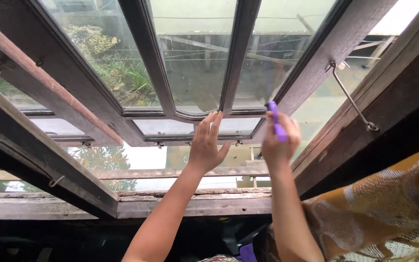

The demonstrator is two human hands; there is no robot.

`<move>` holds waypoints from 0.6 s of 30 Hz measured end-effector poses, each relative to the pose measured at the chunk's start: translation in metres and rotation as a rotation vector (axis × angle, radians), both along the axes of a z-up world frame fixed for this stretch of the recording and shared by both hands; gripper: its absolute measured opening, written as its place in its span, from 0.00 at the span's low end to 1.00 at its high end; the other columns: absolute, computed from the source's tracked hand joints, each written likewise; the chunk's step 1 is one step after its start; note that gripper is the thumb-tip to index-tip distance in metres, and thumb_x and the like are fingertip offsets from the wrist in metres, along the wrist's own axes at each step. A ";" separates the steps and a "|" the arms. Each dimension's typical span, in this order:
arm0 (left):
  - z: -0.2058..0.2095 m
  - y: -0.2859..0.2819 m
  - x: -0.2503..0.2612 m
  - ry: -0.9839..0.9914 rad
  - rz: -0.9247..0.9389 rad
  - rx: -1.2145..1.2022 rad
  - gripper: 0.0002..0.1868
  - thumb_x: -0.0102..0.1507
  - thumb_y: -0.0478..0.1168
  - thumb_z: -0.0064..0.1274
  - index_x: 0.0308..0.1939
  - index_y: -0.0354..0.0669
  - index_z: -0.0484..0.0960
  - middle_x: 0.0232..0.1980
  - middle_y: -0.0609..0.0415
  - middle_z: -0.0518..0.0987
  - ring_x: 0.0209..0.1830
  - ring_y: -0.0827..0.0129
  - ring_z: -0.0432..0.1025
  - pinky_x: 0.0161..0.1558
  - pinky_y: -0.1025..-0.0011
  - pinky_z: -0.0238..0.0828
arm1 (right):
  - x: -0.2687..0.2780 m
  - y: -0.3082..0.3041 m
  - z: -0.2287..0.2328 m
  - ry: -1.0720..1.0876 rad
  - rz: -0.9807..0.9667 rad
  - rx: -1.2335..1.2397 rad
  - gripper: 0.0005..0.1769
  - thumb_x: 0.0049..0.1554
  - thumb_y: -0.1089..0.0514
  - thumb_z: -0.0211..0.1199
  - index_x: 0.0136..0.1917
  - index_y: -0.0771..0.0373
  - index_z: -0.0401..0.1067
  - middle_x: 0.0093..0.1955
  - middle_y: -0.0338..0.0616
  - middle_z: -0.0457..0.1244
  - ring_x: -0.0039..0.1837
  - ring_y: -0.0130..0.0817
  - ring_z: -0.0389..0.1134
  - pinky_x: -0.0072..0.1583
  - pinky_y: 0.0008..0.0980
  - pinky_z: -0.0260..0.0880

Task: The person uses a purple brush to scrub the wooden window frame and sills of a multi-pane window. They move methodically along the frame, brushing the edges and corners while occasionally steadying the window with their other hand.

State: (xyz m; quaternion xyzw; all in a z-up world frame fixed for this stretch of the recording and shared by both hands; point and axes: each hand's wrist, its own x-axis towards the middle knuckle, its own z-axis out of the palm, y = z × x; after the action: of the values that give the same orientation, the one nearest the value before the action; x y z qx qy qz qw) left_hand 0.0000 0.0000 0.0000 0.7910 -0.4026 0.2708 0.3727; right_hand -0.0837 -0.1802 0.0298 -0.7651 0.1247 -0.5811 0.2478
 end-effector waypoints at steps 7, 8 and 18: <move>0.001 0.002 0.001 0.001 -0.013 0.002 0.45 0.55 0.43 0.68 0.74 0.46 0.64 0.70 0.45 0.66 0.71 0.51 0.64 0.68 0.55 0.65 | -0.006 0.020 -0.008 -0.054 0.352 0.259 0.05 0.64 0.60 0.60 0.52 0.54 0.76 0.45 0.42 0.67 0.48 0.31 0.67 0.55 0.34 0.67; 0.001 0.003 0.000 0.006 -0.016 0.007 0.45 0.55 0.43 0.68 0.74 0.46 0.64 0.70 0.44 0.66 0.71 0.51 0.64 0.68 0.55 0.65 | -0.004 0.011 -0.014 -0.107 0.253 0.215 0.06 0.65 0.60 0.60 0.52 0.54 0.77 0.45 0.43 0.67 0.48 0.35 0.68 0.55 0.35 0.67; 0.002 0.009 0.002 -0.023 -0.042 0.007 0.45 0.55 0.43 0.67 0.74 0.45 0.65 0.69 0.44 0.67 0.71 0.50 0.64 0.68 0.54 0.65 | 0.011 -0.001 -0.038 -0.237 0.156 0.101 0.06 0.64 0.60 0.61 0.50 0.54 0.80 0.45 0.43 0.68 0.46 0.39 0.70 0.54 0.36 0.69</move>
State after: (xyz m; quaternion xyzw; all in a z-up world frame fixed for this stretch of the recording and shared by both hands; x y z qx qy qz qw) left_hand 0.0023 0.0088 0.0024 0.7806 -0.4243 0.2704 0.3708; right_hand -0.0723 -0.1807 -0.0084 -0.6852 0.0638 -0.6391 0.3436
